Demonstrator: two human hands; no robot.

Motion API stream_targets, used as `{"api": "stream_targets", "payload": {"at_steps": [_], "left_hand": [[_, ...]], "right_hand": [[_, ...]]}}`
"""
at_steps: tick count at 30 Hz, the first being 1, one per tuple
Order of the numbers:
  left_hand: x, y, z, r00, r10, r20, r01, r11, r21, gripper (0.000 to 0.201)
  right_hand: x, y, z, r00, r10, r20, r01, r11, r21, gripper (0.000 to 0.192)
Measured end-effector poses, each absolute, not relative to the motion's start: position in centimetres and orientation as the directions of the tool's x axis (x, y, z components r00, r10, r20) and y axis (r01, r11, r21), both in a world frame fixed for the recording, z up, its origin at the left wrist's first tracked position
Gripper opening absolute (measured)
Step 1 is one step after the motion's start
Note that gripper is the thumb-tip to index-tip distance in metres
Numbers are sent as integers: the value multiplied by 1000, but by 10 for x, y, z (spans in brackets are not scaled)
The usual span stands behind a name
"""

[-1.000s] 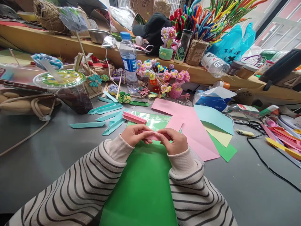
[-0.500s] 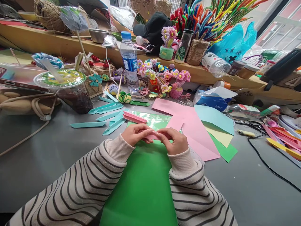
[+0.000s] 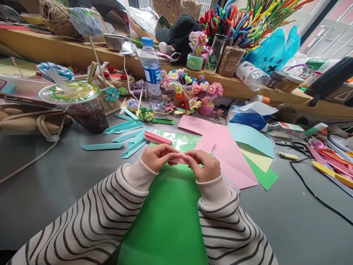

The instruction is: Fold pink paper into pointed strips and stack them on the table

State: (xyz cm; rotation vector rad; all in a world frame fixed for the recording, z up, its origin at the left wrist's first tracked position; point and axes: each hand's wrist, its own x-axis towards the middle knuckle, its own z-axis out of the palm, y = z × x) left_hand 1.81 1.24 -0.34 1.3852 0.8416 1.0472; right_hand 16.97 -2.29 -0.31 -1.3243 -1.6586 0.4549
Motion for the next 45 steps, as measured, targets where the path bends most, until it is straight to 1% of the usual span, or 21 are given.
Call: {"api": "stream_targets", "payload": {"at_steps": [6,14,20,23,30,34,36,40,43,45], "left_hand": [[17,12,-4,335,927,168,-74,-152,986,12],[17,11,-5,360,904,231,-33,-235,971,13],[16,12,-3,368,901,229,35,-260,965,16],[17,12,-1,372,902,218,47,-253,966,13],[16,12,-2,378,891,250,112,-312,943,14],[15,13,0,362,887,287,207,-377,903,12],[15,13,1,339,896,287,242,-378,894,13],[16,12,1,320,923,214,187,-283,941,18],[16,13,0,312,935,167,135,-218,967,16],[17,13,1,324,936,139,98,-179,979,14]], "right_hand": [[170,-23,-3,-13,882,471,577,391,-717,11],[169,-26,3,-79,861,502,653,425,-627,10],[171,-24,0,-60,873,483,649,402,-646,12],[171,-23,-1,-49,879,475,643,392,-658,12],[167,-25,5,-59,880,471,649,393,-652,11],[167,-26,6,-46,894,447,651,366,-665,11],[168,-26,5,-26,900,435,645,348,-681,12],[167,-26,6,58,928,367,586,266,-765,14],[167,-27,7,137,942,305,534,189,-824,15],[166,-27,8,178,942,285,516,157,-842,17]]}}
